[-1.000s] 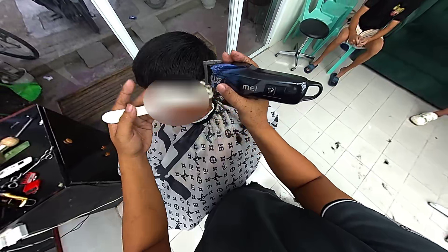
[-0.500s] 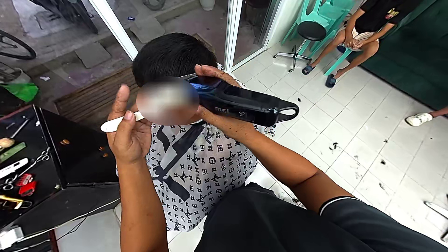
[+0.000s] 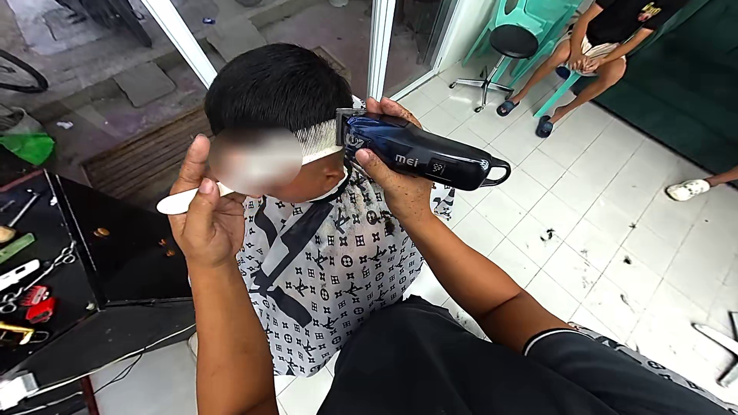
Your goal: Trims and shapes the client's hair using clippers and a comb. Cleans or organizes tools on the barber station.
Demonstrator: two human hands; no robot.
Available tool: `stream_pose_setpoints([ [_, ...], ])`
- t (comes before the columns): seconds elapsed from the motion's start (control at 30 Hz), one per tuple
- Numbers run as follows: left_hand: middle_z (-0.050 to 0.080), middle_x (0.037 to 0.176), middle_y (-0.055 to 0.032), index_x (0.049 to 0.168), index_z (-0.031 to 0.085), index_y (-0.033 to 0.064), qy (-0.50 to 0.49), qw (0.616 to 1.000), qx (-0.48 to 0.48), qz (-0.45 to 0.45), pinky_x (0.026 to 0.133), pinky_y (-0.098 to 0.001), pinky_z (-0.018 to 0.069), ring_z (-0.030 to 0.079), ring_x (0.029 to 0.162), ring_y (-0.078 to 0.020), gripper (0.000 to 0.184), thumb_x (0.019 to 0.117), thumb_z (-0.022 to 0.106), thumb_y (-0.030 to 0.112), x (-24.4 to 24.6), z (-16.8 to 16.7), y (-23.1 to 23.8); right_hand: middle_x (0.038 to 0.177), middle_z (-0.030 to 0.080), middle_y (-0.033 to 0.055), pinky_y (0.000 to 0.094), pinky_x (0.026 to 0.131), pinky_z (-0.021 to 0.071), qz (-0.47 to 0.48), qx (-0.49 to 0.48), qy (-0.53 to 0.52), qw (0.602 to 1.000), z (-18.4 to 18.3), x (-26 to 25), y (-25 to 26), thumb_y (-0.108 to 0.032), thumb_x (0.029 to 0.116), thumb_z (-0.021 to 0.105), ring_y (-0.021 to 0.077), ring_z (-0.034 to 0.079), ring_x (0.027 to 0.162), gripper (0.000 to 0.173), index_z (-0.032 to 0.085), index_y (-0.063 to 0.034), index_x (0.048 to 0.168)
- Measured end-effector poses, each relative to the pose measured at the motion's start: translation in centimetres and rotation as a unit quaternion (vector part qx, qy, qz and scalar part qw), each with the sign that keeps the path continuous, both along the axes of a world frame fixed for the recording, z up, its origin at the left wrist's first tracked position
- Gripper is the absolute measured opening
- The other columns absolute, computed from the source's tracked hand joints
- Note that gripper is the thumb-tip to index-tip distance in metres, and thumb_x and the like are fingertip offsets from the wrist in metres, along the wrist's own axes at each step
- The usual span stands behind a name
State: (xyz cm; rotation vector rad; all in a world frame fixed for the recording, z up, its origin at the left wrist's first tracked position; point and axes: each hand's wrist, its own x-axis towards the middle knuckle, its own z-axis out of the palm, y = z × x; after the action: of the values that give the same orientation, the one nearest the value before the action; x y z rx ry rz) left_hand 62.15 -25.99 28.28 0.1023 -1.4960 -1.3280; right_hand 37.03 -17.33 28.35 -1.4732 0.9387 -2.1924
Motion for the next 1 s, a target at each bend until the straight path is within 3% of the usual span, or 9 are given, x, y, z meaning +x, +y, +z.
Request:
stream_pose_setpoints([
  [0.23,0.071,0.128,-0.0004,0.146,0.054,0.0213,-0.045,0.998,0.029,0.042,0.089,-0.0262,0.0589,0.072,0.104,-0.0136,0.04,0.1062,0.051,0.029,1.2,-0.9,1.5,0.142,0.056,0.0255,0.0369,0.116,0.0447,0.061,-0.011,0.088,0.994,-0.1,1.8,0.1,-0.008,0.0868,0.079,0.0232,0.056,0.134,0.069,0.044,0.0178,0.141],
  [0.37,0.07,0.129,-0.0026,0.145,0.053,0.0123,-0.091,0.994,0.048,0.044,0.083,-0.0271,0.0612,0.073,0.1,-0.0141,0.042,0.1059,0.052,0.028,1.9,-1.4,2.6,0.139,0.06,0.0194,0.0383,0.113,0.0473,0.022,-0.025,0.02,0.999,-1.0,-0.1,0.1,-0.007,0.0854,0.079,0.0215,0.058,0.131,0.064,0.048,0.0129,0.138],
  [0.47,0.069,0.131,-0.0042,0.147,0.05,0.0102,-0.083,0.995,0.042,0.044,0.084,-0.0293,0.0619,0.073,0.102,-0.0168,0.043,0.1067,0.05,0.025,1.2,-1.1,2.7,0.139,0.06,0.0194,0.039,0.114,0.0464,0.014,-0.022,-0.029,0.999,-1.6,-0.4,-0.2,-0.006,0.0847,0.08,0.0231,0.058,0.132,0.066,0.047,0.0126,0.139],
  [0.7,0.07,0.131,-0.001,0.148,0.05,0.0192,-0.056,0.997,-0.002,0.056,0.091,-0.0282,0.0594,0.072,0.107,-0.0166,0.042,0.107,0.051,0.028,-0.2,-0.2,1.9,0.139,0.06,0.0201,0.0373,0.114,0.0455,0.006,-0.018,-0.053,0.998,-1.7,0.0,-0.5,-0.002,0.085,0.077,0.0218,0.058,0.132,0.065,0.045,0.014,0.139],
  [0.8,0.071,0.13,-0.0009,0.146,0.053,0.0196,-0.045,0.998,-0.017,0.046,0.091,-0.0285,0.0595,0.072,0.107,-0.0162,0.04,0.1065,0.052,0.028,-0.4,-0.4,1.9,0.141,0.058,0.0204,0.0378,0.115,0.0445,0.023,-0.017,-0.022,0.999,-1.5,1.0,-0.4,-0.006,0.0866,0.077,0.0218,0.056,0.134,0.066,0.044,0.0132,0.14],
  [0.9,0.07,0.131,-0.0035,0.147,0.052,0.0142,-0.041,0.999,-0.009,0.031,0.093,-0.0314,0.0591,0.071,0.108,-0.0178,0.042,0.1067,0.052,0.025,0.3,-1.3,2.1,0.142,0.056,0.0228,0.038,0.116,0.0435,0.047,-0.031,0.043,0.997,-1.2,1.5,0.0,-0.007,0.0878,0.077,0.0228,0.054,0.135,0.066,0.044,0.0152,0.141],
  [1.0,0.071,0.129,-0.0025,0.146,0.053,0.0127,-0.061,0.997,0.028,0.042,0.085,-0.0283,0.0613,0.073,0.102,-0.0149,0.042,0.1059,0.053,0.025,1.5,-2.1,2.3,0.142,0.058,0.0203,0.0396,0.115,0.045,0.029,-0.041,0.039,0.998,-1.4,0.7,0.0,-0.007,0.0872,0.078,0.0231,0.055,0.135,0.065,0.046,0.0123,0.14],
])
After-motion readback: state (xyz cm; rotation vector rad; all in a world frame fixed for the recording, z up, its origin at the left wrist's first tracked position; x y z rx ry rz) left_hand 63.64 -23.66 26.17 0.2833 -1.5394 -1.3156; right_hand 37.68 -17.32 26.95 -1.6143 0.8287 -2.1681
